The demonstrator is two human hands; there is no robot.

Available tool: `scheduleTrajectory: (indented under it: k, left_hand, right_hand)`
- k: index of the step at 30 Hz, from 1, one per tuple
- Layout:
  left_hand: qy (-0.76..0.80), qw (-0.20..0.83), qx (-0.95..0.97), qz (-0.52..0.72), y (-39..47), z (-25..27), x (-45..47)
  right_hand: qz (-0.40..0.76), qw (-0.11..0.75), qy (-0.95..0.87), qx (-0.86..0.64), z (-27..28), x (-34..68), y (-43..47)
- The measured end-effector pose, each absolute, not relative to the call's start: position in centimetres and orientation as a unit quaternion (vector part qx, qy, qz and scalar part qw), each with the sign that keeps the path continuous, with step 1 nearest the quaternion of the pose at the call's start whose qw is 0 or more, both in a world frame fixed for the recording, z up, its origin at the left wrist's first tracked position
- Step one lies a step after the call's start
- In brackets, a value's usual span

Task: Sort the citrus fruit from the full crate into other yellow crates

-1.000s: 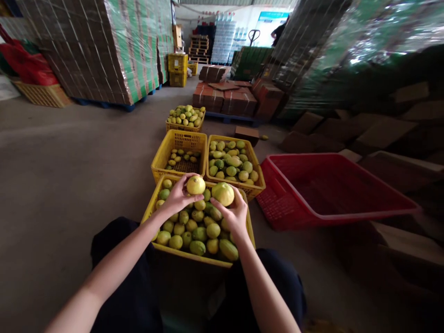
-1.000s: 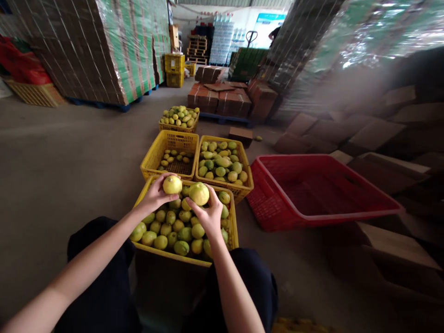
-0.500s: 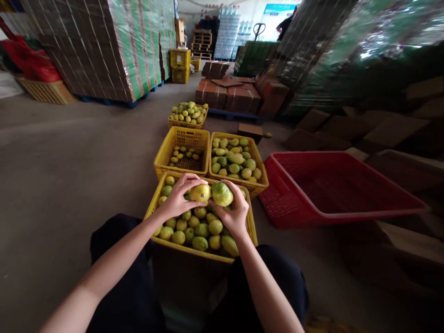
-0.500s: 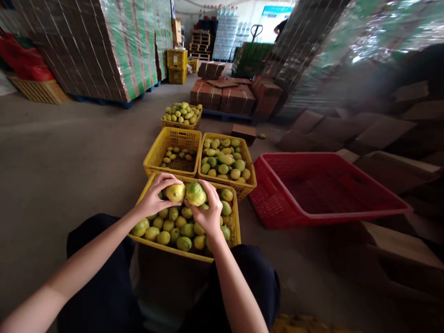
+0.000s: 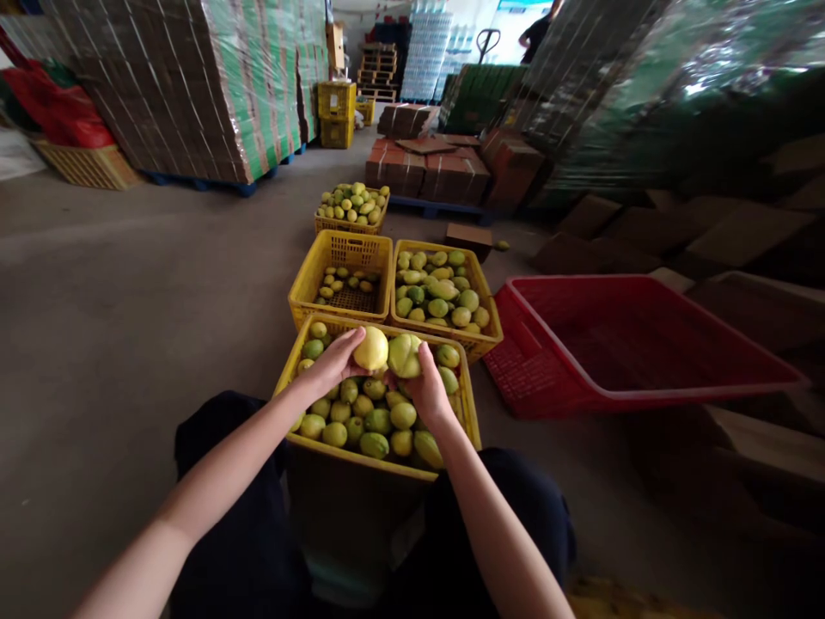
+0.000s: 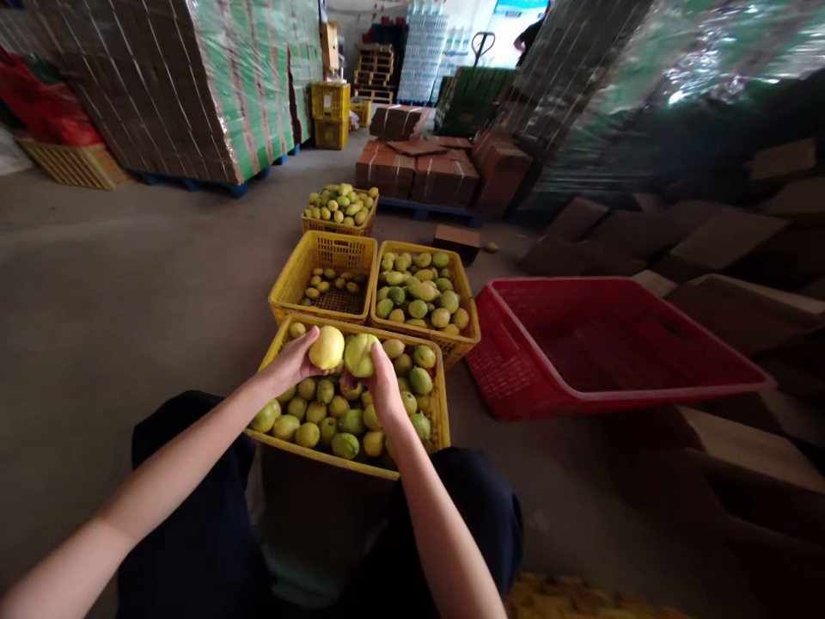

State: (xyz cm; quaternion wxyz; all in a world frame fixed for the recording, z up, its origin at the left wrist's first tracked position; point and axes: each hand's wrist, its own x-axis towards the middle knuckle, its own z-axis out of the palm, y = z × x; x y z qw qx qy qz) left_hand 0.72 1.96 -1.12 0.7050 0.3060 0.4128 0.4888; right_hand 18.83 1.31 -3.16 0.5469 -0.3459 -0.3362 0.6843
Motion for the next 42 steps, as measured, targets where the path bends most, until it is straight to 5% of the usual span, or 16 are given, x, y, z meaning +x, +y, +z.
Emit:
scheduleTrajectory:
  k: [8,17,42]
  left_hand:
    - [0.328,0.793,0.089,0.506,1.4,0.0,2.2]
    - [0.251,0.742,-0.101,0.613,1.5,-1.5,4.4]
    - [0.283,0.737,-0.101,0.606,2.3,-2.2,4.9]
  right_hand:
    - [0.761,0.546,-0.083,-0.341,-2.3,18.2,1.9]
    - [0.747,0.594,0.026,-0.298,-3.3,18.2,2.2]
    - [0.754,0.584,-0.043,-0.296,-4.0,18.3,2.8]
